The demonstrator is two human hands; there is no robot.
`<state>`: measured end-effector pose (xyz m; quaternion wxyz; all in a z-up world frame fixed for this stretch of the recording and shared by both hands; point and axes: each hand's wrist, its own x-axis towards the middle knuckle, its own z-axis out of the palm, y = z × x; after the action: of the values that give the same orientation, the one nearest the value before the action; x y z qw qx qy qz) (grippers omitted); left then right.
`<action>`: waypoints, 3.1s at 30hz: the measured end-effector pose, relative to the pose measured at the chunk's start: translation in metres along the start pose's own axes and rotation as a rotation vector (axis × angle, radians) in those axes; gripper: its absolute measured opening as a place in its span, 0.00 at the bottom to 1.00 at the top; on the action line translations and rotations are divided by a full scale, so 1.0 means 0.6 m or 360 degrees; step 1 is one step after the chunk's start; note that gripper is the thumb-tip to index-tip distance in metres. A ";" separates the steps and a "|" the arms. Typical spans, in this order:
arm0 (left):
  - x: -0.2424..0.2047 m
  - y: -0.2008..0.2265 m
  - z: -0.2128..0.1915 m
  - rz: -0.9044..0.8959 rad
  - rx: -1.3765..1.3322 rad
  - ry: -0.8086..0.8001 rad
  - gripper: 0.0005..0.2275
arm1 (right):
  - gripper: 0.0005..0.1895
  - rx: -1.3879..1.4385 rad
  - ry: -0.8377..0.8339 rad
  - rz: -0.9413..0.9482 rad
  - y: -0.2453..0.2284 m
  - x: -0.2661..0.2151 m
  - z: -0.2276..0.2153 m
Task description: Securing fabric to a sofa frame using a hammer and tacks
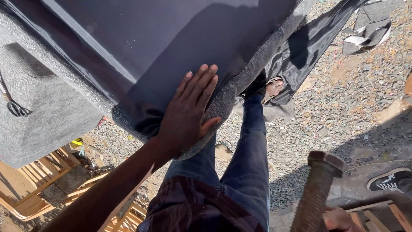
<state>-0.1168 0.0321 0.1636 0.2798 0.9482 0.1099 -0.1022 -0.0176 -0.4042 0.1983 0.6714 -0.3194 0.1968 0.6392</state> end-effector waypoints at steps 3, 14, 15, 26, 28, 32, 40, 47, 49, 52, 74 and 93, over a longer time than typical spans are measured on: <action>0.032 -0.021 0.026 0.0001 0.0315 -0.0230 0.45 | 0.09 0.0008 -0.0007 -0.0041 -0.006 0.004 0.017; 0.035 -0.030 0.050 0.0325 0.0273 -0.0340 0.34 | 0.34 -0.1304 0.1101 -0.0271 -0.076 0.165 0.242; 0.034 -0.030 0.047 0.0335 0.0274 -0.0352 0.34 | 0.34 -0.1290 0.1110 -0.0269 -0.076 0.182 0.242; 0.045 -0.031 0.042 0.0364 0.0026 -0.0378 0.33 | 0.25 -0.2647 0.1077 -0.0724 -0.082 0.210 0.231; 0.042 -0.030 0.039 0.0349 0.0013 -0.0395 0.32 | 0.24 -0.2658 0.1081 -0.0807 -0.073 0.203 0.234; 0.047 -0.030 0.039 0.0369 -0.0070 -0.0301 0.30 | 0.26 -0.2704 0.0857 -0.0701 -0.038 0.246 0.165; 0.049 -0.027 0.046 0.0317 -0.0077 -0.0314 0.31 | 0.23 -0.2549 0.1022 -0.1347 -0.069 0.195 0.209; 0.031 -0.017 0.052 0.0226 -0.0121 -0.0309 0.26 | 0.22 -0.2878 0.0812 -0.0876 -0.089 0.254 0.168; 0.032 -0.023 0.055 0.0275 -0.0112 -0.0260 0.26 | 0.21 -0.2791 0.0870 -0.1068 -0.095 0.238 0.179; 0.033 -0.024 0.058 0.0346 -0.0145 -0.0206 0.26 | 0.22 -0.2539 0.0891 -0.1388 -0.082 0.220 0.188; -0.021 0.007 0.016 0.0125 0.0191 -0.0283 0.39 | 0.24 -0.0038 -0.0809 0.0114 -0.089 0.105 0.045; -0.032 0.002 0.038 0.0234 0.0005 -0.0293 0.34 | 0.28 -0.2813 0.0745 -0.0641 -0.063 0.222 0.215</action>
<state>-0.1375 0.0156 0.1506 0.2939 0.9408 0.0139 -0.1683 0.0151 -0.2183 0.2081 0.2262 -0.8626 -0.2894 0.3479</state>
